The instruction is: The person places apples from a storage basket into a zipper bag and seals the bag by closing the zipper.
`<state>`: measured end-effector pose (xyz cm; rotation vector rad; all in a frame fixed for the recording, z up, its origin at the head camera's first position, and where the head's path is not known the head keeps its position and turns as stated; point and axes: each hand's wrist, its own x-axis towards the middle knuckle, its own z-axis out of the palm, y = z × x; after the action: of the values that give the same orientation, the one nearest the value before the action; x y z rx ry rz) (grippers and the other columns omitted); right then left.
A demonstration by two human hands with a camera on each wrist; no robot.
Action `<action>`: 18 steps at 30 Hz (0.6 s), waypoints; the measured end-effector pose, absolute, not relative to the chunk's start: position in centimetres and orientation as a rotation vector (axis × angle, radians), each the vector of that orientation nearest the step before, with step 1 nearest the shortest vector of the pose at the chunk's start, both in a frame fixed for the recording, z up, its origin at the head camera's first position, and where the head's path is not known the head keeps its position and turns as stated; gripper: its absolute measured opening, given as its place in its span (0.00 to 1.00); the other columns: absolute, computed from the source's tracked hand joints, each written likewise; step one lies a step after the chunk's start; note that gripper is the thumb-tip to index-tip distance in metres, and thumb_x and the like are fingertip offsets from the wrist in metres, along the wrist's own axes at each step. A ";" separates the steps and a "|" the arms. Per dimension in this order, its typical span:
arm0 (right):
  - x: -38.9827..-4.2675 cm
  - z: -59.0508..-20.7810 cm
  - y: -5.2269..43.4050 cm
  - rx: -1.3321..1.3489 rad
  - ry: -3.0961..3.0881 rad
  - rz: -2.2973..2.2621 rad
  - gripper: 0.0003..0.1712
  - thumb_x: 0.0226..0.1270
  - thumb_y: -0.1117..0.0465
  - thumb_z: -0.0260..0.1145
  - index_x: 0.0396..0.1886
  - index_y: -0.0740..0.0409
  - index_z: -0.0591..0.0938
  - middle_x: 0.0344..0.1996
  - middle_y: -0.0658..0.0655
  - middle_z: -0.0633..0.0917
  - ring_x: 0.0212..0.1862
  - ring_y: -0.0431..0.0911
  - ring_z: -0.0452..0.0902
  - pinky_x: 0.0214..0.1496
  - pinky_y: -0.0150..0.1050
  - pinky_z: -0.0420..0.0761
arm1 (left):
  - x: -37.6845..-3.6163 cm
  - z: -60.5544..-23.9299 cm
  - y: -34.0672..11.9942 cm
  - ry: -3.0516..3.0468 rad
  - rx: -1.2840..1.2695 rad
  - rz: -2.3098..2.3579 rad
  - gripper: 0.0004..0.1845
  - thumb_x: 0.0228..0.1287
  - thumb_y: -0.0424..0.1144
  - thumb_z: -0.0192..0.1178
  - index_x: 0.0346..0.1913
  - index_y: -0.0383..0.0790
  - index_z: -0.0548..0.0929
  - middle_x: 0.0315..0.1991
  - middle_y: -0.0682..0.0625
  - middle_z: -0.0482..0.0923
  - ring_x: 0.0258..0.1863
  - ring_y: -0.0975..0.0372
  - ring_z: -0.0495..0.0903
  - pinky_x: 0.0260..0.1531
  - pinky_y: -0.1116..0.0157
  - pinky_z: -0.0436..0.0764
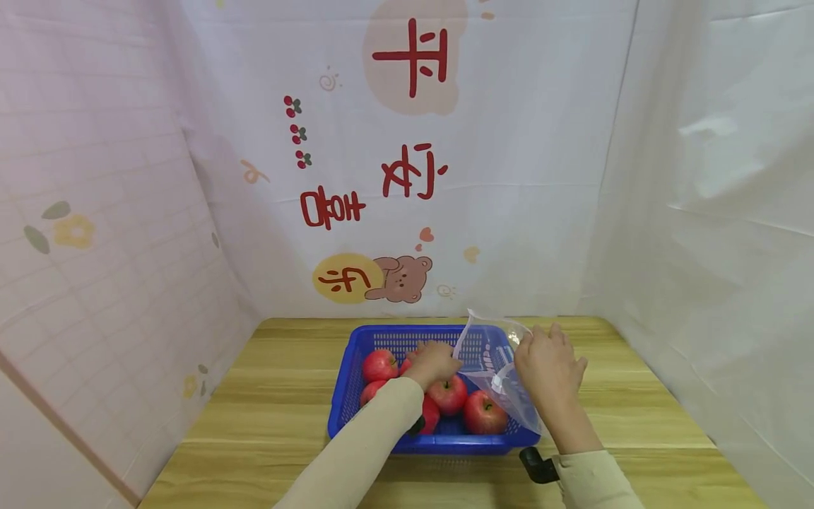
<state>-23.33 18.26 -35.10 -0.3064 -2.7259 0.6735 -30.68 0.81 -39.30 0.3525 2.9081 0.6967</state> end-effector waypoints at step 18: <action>-22.1 -37.2 18.3 -0.195 -2.825 0.600 0.48 0.68 0.39 0.59 0.70 0.74 0.63 0.71 0.81 0.51 0.71 0.74 0.49 0.60 0.82 0.45 | -31.1 -38.8 2.5 2.975 0.405 0.621 0.12 0.66 0.42 0.58 0.45 0.43 0.87 0.65 0.38 0.72 0.70 0.36 0.58 0.63 0.31 0.55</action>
<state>-22.10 18.28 -37.23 -0.1948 -2.8252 0.6000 -31.08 2.49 -38.79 0.4050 2.9749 0.6213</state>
